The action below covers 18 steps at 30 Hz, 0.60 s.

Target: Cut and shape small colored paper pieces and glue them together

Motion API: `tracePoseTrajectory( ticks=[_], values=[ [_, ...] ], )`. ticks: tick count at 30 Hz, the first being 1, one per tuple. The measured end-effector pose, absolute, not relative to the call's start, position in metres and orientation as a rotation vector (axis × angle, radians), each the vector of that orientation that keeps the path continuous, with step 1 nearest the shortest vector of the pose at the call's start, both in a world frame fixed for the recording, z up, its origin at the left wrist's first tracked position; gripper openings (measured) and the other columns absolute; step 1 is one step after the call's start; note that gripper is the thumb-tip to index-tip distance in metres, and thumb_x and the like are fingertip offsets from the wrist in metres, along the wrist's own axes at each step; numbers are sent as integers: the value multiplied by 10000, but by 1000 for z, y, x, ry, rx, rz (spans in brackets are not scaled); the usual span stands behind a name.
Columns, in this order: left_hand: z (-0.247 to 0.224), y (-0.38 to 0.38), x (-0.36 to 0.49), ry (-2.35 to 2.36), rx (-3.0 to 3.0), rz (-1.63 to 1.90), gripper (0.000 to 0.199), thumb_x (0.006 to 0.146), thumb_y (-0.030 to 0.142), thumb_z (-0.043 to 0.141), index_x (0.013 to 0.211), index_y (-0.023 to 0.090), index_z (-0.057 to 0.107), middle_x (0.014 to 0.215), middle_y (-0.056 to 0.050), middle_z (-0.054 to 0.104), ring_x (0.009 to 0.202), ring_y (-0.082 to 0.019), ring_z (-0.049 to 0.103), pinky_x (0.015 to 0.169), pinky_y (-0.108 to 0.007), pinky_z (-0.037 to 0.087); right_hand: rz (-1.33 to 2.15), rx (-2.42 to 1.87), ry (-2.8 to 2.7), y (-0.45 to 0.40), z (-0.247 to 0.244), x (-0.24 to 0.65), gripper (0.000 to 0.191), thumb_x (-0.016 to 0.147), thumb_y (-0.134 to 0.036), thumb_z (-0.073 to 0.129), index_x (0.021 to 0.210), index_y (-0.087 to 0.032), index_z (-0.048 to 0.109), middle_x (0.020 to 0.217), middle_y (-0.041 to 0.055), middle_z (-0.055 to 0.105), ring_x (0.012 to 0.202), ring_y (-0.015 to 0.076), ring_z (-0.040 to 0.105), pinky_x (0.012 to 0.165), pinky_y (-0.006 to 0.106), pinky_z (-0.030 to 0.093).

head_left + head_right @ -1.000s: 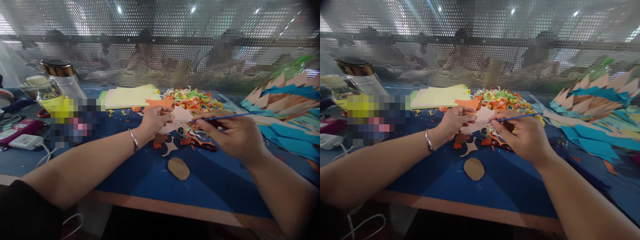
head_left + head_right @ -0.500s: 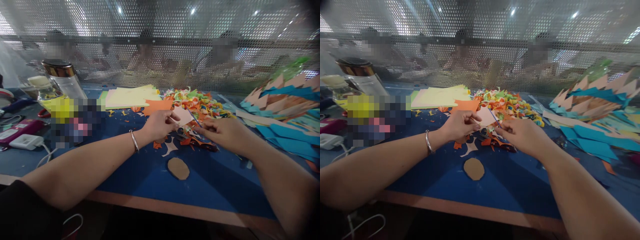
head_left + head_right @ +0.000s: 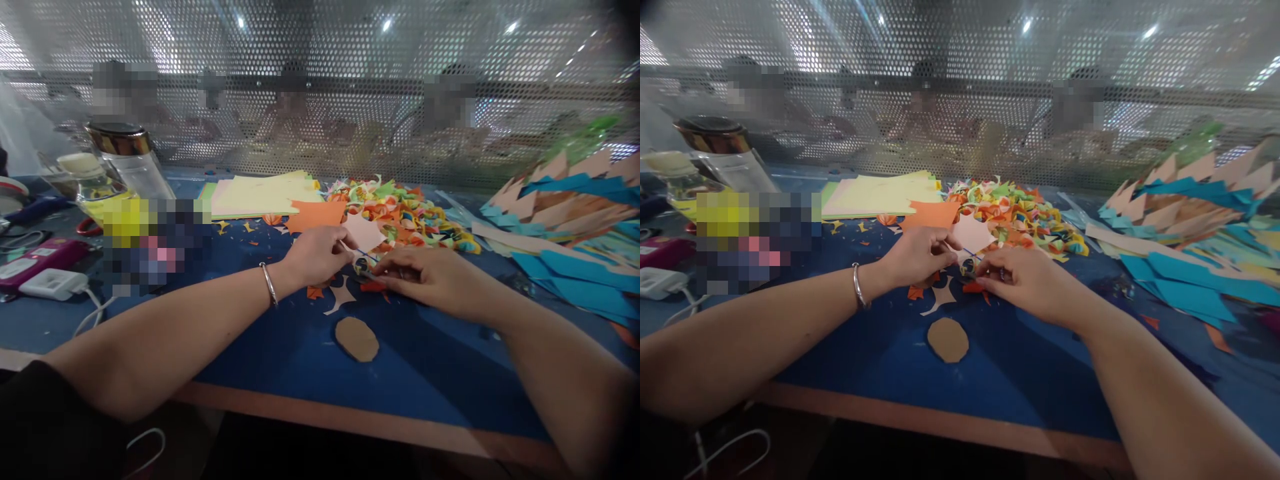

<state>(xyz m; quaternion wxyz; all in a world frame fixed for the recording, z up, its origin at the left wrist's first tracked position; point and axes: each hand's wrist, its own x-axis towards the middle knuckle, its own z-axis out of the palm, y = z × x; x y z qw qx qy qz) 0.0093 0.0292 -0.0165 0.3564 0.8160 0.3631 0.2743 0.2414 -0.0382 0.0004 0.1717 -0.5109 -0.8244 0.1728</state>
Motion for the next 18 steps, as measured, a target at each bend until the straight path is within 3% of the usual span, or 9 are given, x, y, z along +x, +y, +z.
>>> tracePoseTrajectory(
  ticks=[3, 14, 18],
  values=[
    [-16, 29, 9, 954, 2173, 749, 212, 896, 256, 659, 1029, 134, 769, 942, -100, 801, 812, -169, 701, 756, -322, 511, 498, -1399, -2353, -39, 3, 238, 357, 969, -523, 596, 909, -224, 783, 787, 54, 777, 624, 176, 678, 584, 294, 472],
    [-17, 28, 11, 935, 2171, 821, 137, 896, 253, 653, 936, 167, 751, 854, -56, 773, 760, -146, 666, 721, -293, 491, 612, -1393, -2283, -44, 8, 236, 421, 967, -593, 614, 808, -222, 731, 617, 21, 679, 518, 147, 568, 507, 285, 411],
    [-15, 24, 14, 889, 1954, 771, 102, 917, 244, 636, 886, 173, 702, 849, -48, 765, 693, -122, 696, 666, -263, 501, 416, -1402, -2098, -48, 7, 236, 383, 963, -576, 621, 879, -228, 757, 723, 35, 722, 556, 150, 587, 499, 281, 431]
  ],
)
